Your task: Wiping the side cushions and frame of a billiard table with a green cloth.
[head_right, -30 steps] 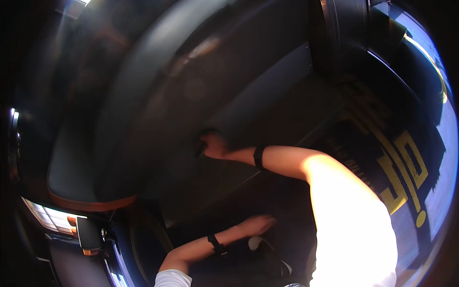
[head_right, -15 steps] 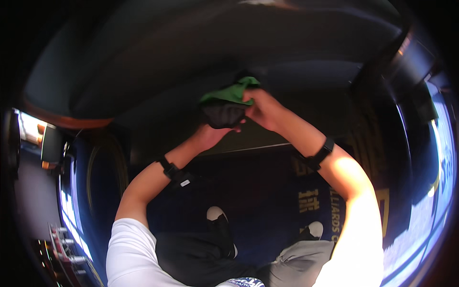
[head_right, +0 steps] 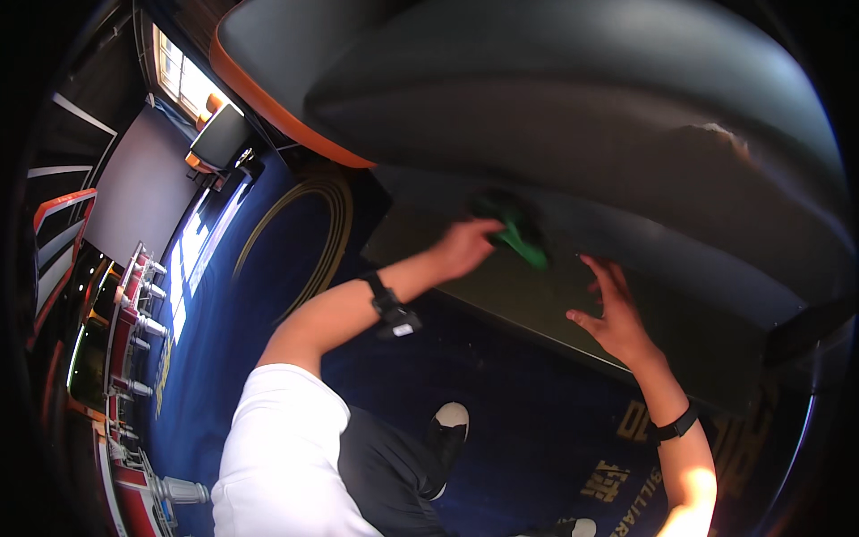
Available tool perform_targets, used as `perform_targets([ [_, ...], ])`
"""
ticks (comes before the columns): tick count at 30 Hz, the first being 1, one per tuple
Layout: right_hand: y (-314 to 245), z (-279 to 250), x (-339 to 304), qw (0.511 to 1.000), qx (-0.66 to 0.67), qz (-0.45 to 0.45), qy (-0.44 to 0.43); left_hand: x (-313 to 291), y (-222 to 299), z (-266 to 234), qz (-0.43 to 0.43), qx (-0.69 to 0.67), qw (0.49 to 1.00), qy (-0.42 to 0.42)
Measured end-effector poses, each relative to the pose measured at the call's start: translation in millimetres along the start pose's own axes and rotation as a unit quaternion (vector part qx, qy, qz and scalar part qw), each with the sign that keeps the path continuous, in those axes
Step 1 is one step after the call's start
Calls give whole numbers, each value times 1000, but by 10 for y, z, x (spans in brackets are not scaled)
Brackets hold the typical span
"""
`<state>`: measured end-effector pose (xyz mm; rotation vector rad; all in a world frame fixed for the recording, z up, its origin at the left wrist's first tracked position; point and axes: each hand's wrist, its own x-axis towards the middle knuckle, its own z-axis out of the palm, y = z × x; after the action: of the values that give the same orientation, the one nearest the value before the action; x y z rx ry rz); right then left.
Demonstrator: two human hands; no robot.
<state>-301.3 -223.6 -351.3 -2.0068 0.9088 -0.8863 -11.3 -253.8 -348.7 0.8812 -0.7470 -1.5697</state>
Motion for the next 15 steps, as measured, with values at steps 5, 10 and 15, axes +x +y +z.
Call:
perform_targets([
  [5,239,98,-118,995,8,39,-91,-76,828,-1054,285,13,869,403],
  [10,102,158,-191,992,12,6,-127,-198,1785,-1778,395,-53,814,423],
  [15,195,184,-294,993,37,-7,-111,383,1932,-1032,329,-15,847,419],
])
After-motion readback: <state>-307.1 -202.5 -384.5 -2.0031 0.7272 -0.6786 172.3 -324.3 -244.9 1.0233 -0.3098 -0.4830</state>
